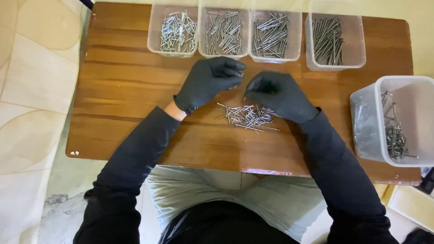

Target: The person sorts metal nails by length, picking them one at a time from a pile on a wooden table and placing them into one of four clear plastic containers arranged in a row. The person wears black gloves and handles the nails with both hands throughout the clip.

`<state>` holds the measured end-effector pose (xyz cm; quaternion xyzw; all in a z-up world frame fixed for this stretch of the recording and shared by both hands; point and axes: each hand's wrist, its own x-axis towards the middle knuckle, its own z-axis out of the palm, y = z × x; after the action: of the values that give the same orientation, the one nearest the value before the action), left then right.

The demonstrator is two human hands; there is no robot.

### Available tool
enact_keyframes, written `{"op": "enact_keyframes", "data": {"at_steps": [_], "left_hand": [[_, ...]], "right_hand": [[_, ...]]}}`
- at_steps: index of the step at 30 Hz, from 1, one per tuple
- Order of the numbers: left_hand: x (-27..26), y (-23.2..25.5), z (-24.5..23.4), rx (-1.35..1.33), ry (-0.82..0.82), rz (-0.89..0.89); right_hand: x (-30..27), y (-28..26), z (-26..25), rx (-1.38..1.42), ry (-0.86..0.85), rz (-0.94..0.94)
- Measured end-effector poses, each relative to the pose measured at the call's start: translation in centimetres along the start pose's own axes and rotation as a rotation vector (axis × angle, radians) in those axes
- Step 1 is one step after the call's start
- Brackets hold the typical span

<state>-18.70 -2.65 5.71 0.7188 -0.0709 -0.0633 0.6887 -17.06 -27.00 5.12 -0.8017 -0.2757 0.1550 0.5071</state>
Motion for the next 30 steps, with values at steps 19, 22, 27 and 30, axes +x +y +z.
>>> {"op": "enact_keyframes", "data": {"at_steps": [19, 22, 27, 30], "left_hand": [[-0.8, 1.1, 2.1, 0.186, 0.059, 0.009], [-0.4, 1.6, 1.3, 0.291, 0.091, 0.056], [4.1, 3.1, -2.6, 0.665, 0.216, 0.492], [6.9, 4.8, -1.8, 0.819, 0.225, 0.548]], "right_hand": [[0.9, -0.1, 0.7, 0.399, 0.285, 0.118], [1.1, 0.5, 0.5, 0.408, 0.310, 0.081], [0.5, 0.1, 1.0, 0.570, 0.221, 0.146], [1.0, 0.1, 0.8, 0.476, 0.194, 0.126]]}}
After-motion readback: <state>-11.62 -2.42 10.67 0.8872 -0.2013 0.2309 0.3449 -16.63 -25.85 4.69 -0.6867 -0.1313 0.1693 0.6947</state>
